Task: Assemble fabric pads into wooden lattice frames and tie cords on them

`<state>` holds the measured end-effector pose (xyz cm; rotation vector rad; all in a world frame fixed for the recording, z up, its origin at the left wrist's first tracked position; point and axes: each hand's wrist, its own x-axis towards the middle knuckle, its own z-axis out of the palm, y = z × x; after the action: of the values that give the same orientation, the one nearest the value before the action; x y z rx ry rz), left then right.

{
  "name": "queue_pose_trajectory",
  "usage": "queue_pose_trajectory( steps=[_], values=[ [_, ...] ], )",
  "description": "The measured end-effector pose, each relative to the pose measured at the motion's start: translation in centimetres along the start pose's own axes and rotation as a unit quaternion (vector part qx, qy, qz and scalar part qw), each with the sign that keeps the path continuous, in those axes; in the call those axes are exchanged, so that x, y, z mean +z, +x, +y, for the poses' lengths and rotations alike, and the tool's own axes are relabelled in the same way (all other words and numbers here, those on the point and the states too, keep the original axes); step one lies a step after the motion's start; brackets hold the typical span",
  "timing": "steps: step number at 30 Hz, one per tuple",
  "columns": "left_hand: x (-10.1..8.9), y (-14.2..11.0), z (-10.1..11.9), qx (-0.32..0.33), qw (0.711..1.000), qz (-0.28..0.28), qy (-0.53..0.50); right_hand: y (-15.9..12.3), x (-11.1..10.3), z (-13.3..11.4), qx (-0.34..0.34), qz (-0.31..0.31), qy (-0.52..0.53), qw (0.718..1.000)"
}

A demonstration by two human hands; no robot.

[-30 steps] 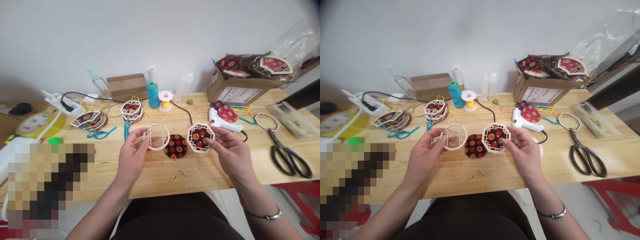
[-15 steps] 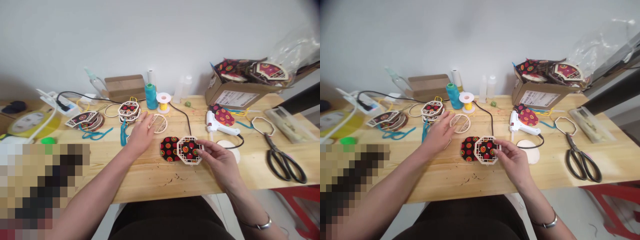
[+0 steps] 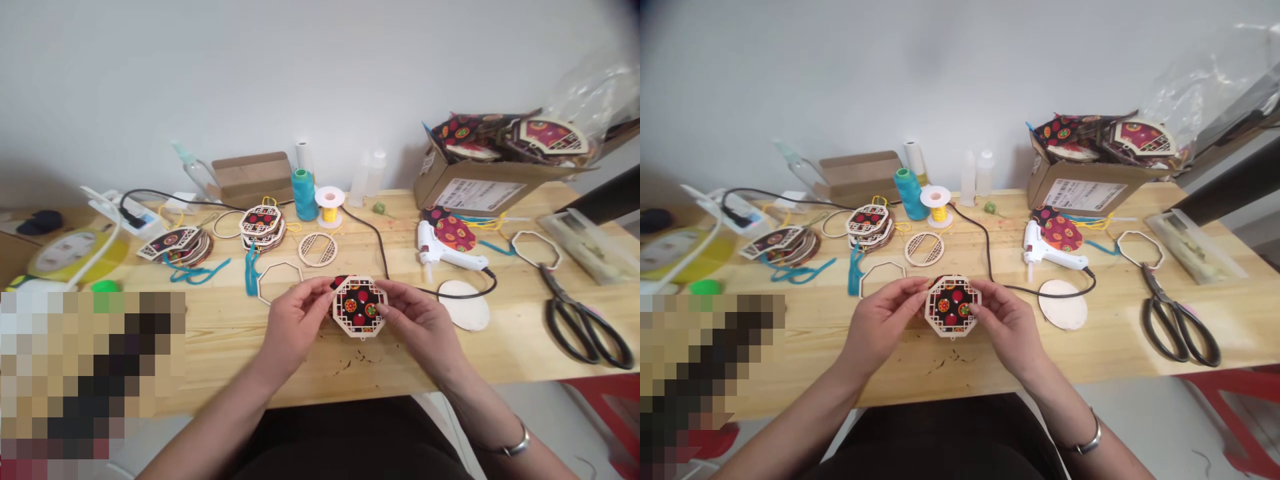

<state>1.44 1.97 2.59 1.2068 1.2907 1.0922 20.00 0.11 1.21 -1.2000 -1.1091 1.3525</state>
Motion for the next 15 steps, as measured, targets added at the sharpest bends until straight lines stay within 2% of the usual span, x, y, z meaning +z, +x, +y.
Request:
queue_pose_trajectory(
  steps=[5, 11, 15],
  values=[
    [-0.19, 0.41, 0.14, -0.078, 0.995, -0.041, -0.049, 0.17, 0.15, 0.08, -0.002, -0.005, 0.01, 1.0],
    [-0.47, 0.46, 0.06, -0.072, 0.995, -0.037, -0.06, 0.29, 0.24, 0.16, 0.032, -0.006, 0.001, 0.999],
    [-0.53, 0.44, -0.18, -0.078, 0.993, -0.051, -0.072, 0.29, 0.26, 0.22, 0.023, -0.004, -0.012, 1.0]
  ],
)
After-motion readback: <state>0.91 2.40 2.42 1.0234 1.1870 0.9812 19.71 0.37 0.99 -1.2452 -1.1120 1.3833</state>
